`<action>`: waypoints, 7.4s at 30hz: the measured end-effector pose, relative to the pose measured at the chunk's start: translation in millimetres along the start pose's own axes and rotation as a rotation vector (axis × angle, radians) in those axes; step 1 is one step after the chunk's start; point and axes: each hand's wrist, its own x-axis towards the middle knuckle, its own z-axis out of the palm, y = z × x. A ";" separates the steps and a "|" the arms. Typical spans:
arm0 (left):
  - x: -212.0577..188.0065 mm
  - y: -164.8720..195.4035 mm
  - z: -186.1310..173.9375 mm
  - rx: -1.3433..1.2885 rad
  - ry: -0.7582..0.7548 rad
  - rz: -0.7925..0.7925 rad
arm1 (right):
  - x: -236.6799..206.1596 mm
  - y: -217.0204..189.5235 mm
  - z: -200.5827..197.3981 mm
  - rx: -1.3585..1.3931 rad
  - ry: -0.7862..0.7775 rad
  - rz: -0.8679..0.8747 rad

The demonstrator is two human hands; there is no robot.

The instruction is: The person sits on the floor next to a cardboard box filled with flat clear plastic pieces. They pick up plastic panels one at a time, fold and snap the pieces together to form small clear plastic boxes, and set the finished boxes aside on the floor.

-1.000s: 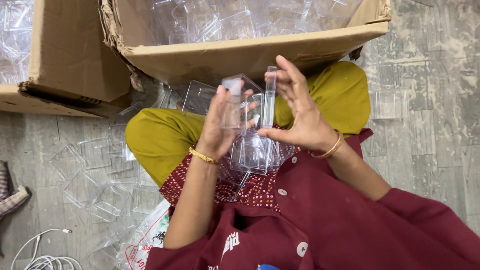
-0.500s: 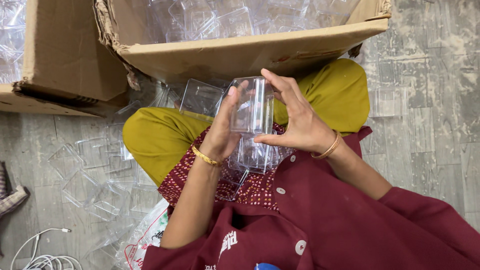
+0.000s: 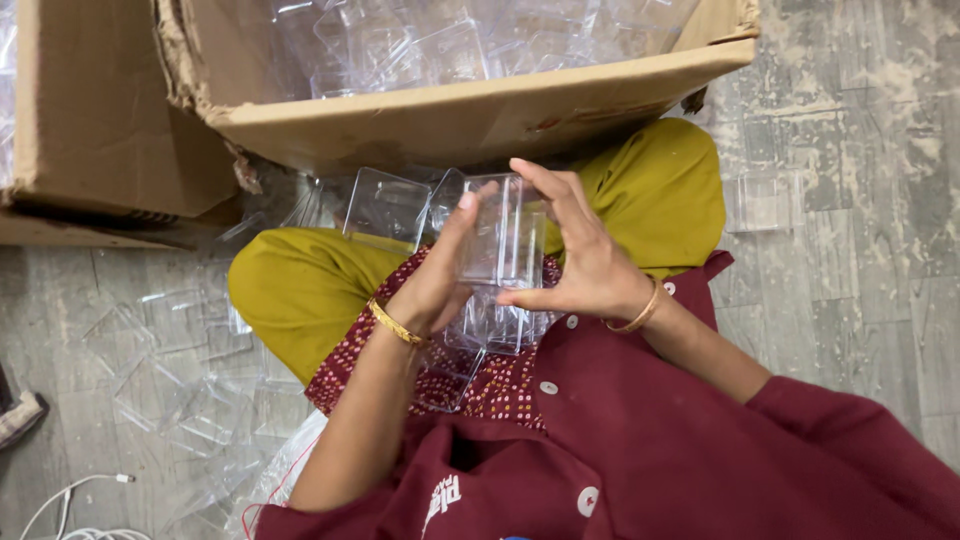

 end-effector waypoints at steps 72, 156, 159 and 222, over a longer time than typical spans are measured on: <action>9.8 -13.8 -125.1 -0.105 0.261 0.043 | -1.7 99.0 -24.3 -0.138 -0.314 0.089; 13.3 4.1 -11.8 -0.168 0.006 -0.099 | 13.3 -0.4 -22.9 -0.082 -0.199 -0.139; 12.2 7.3 -9.6 -0.151 0.030 -0.115 | 11.9 0.4 -18.6 -0.092 -0.159 -0.143; -15.9 -16.7 -83.0 -0.609 0.145 0.175 | 26.2 76.0 17.9 -0.244 0.308 0.115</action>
